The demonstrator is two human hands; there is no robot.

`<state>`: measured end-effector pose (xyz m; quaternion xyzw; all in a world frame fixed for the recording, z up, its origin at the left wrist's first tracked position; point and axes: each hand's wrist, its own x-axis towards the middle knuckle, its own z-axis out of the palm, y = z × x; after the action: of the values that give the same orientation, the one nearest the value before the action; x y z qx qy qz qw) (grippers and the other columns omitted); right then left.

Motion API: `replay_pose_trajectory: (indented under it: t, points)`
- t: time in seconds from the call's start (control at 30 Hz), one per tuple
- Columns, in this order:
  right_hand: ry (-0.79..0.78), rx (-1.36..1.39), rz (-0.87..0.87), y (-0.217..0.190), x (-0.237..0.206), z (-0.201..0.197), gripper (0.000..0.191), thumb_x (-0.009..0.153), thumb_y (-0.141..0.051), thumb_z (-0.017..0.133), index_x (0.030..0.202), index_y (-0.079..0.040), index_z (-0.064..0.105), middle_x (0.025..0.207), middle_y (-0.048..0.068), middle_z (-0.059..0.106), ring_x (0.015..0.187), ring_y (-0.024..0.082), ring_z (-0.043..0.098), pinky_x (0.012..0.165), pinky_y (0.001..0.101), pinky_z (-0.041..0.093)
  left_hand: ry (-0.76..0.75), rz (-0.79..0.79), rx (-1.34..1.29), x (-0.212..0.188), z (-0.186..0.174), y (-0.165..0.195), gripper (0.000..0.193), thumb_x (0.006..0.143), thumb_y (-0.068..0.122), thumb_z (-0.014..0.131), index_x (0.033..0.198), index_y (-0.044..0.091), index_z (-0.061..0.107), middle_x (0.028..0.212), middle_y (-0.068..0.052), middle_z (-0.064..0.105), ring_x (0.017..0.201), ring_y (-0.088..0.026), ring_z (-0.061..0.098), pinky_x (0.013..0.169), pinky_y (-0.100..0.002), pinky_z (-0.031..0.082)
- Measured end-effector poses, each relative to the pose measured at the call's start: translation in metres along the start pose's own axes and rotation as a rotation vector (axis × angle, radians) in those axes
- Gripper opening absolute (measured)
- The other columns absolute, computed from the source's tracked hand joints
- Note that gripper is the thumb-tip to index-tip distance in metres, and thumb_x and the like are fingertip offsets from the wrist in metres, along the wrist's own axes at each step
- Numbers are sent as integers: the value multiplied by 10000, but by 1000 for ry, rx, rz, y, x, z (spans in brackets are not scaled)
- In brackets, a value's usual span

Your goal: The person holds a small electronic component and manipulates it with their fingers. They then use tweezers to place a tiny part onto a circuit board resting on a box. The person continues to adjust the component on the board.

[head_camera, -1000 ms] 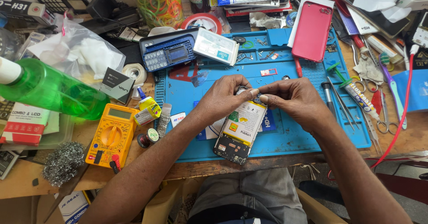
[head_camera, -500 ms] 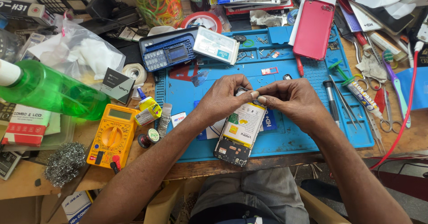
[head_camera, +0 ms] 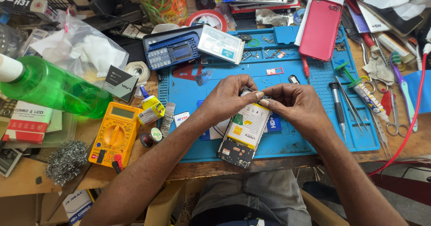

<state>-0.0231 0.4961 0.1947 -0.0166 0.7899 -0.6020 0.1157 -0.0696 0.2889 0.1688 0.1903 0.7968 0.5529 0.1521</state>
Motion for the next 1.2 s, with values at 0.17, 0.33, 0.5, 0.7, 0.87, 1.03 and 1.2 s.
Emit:
replay_pose_trajectory:
  t: [0.17,0.33,0.5,0.7,0.87,1.03,1.2]
  points:
    - [-15,25,34,5,6,-2,283,844,-84,783,1108,16,758,950,100,796,828,120,737,735,253,594,-10,10,-1,1,-1,-2,334,873,379,758,947,55,724,728,-48,712,661,-106,693,548,-293,537]
    - [-62,57,80,8,14,-7,316,819,-75,791,1112,28,737,976,111,794,875,142,756,800,265,608,-19,-16,-49,2,0,-2,325,881,367,751,950,51,722,720,-46,714,650,-94,687,536,-280,529]
    - [-96,11,127,6,14,-9,333,812,-95,793,1123,12,743,968,99,794,872,137,747,798,267,595,-34,-47,-48,0,1,-3,307,918,361,708,950,56,727,689,-39,707,606,-83,666,497,-277,514]
    - [-83,10,121,2,9,-4,320,826,-126,802,1119,-3,769,940,79,790,836,105,707,763,250,565,-21,-44,7,-5,-3,-5,325,925,373,700,945,50,731,677,-50,696,598,-92,653,496,-293,503]
    - [-84,7,103,2,9,1,312,833,-129,794,1116,-1,771,934,77,794,827,103,711,749,239,565,1,-3,39,-8,-5,-6,342,924,389,702,939,49,733,700,-44,707,620,-95,673,510,-294,523]
    - [-72,-30,115,3,10,4,311,833,-118,796,1114,11,760,922,97,792,808,111,719,722,243,567,-7,-30,46,-8,-5,-3,344,916,394,707,937,51,731,693,-45,711,615,-97,685,501,-293,528]
    - [-73,-65,88,5,9,7,298,854,-113,777,1122,12,744,935,94,792,823,105,731,733,245,586,-22,-40,26,-10,-6,-4,334,914,380,709,936,48,733,688,-44,721,611,-102,696,495,-292,529]
